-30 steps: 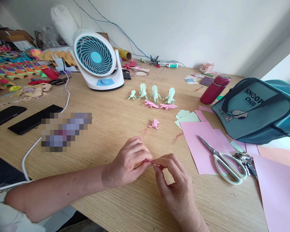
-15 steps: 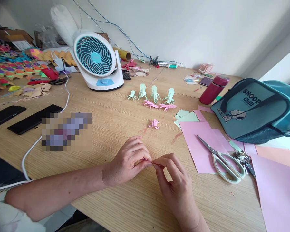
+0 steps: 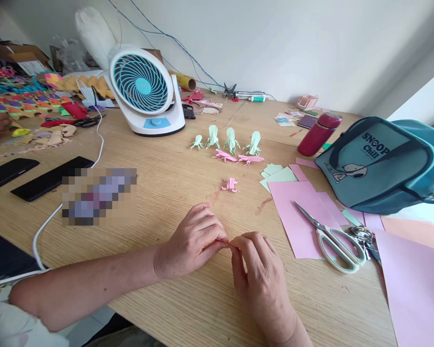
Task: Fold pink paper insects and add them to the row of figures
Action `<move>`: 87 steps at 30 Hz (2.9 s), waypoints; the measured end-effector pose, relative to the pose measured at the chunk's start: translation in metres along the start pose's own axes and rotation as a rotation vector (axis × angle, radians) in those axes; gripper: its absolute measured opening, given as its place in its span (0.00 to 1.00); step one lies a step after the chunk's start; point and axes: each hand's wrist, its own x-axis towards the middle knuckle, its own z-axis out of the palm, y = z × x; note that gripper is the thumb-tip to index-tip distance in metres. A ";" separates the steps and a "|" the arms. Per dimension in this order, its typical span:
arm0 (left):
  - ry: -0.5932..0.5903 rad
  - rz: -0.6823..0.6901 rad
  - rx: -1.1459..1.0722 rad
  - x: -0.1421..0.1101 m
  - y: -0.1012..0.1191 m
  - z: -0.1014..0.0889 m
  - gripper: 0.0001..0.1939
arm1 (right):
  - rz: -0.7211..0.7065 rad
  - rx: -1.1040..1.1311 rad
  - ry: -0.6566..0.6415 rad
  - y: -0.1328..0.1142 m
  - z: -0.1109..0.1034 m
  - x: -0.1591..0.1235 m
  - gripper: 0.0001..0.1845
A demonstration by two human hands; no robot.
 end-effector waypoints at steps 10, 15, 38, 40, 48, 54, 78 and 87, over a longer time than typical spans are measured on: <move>-0.007 -0.144 -0.184 0.003 -0.006 0.003 0.06 | 0.185 0.124 0.095 0.000 -0.004 0.001 0.07; 0.052 -0.288 -0.380 0.005 -0.005 0.004 0.04 | 0.209 0.096 0.094 0.005 0.000 0.002 0.07; -0.078 -0.652 -0.894 0.005 -0.003 0.005 0.09 | 0.181 0.154 -0.082 -0.003 0.007 0.001 0.08; -0.094 -0.672 -0.952 0.004 -0.004 0.006 0.09 | 0.187 0.170 -0.103 -0.003 0.008 0.001 0.09; -0.080 -0.672 -1.003 0.003 -0.008 0.009 0.15 | 0.251 0.281 -0.086 -0.006 0.007 0.004 0.08; -0.062 -0.629 -1.010 0.004 -0.005 0.007 0.15 | 0.364 0.400 -0.132 -0.011 0.010 0.006 0.10; -0.051 -0.712 -0.880 0.006 -0.015 0.011 0.13 | 0.877 0.908 0.094 0.007 0.013 0.006 0.14; -0.003 -0.922 -1.219 0.004 -0.006 0.018 0.14 | 0.852 1.012 0.127 0.000 0.016 0.009 0.12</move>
